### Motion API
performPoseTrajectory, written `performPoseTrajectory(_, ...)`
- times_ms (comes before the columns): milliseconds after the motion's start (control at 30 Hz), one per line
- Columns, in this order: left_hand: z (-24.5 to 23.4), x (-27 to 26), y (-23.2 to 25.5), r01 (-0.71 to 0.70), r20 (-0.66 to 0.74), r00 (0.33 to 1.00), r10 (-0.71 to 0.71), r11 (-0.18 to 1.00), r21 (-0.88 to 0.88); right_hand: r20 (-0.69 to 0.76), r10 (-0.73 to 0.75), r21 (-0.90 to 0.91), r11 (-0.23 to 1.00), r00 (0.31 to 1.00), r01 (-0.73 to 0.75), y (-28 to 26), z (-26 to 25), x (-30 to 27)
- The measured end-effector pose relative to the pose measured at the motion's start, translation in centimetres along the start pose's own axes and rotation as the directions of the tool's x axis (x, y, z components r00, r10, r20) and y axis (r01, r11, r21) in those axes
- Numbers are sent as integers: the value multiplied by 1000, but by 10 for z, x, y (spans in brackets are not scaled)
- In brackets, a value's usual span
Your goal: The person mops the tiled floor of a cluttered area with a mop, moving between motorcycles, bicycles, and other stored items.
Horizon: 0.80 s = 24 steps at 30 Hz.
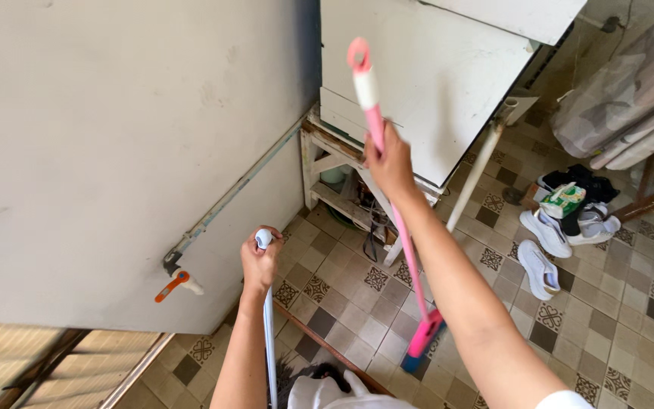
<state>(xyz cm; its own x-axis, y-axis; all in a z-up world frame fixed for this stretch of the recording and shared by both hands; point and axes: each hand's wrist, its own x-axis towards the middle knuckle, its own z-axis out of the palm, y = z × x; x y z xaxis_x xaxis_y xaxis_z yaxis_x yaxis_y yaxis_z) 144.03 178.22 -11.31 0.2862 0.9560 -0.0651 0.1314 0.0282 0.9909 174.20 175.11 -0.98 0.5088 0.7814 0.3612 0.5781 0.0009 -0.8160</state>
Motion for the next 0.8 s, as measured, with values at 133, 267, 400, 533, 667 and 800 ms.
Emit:
performPoseTrajectory(133, -16, -5, 0, -51, -17, 999, 51, 999, -5, -153, -107, 0, 994, 983, 108, -32, -1, 29)
performPoseTrajectory(267, -32, -8, -1, -14, -40, 999, 12, 998, -56, -262, -321, -78, 947, 910, 311, -66, -1, 36)
performPoseTrajectory(400, -41, -11, -2, -54, -54, 997, 50, 996, -74, -171, -232, 221, 938, 958, 266, -93, 20, 47)
performPoseTrajectory(533, -46, -18, 0, -44, -66, 997, 39, 996, -77, -129, -294, 224, 922, 947, 317, -106, 41, 68)
performPoseTrajectory(667, -53, -21, 1, -16, -80, 997, 7, 993, -117, -49, -281, 240, 928, 959, 284, -96, 67, 98)
performPoseTrajectory(800, -50, -11, -8, -22, -100, 995, 8, 991, -135, 3, -292, 109, 951, 956, 290, -52, 96, 138)
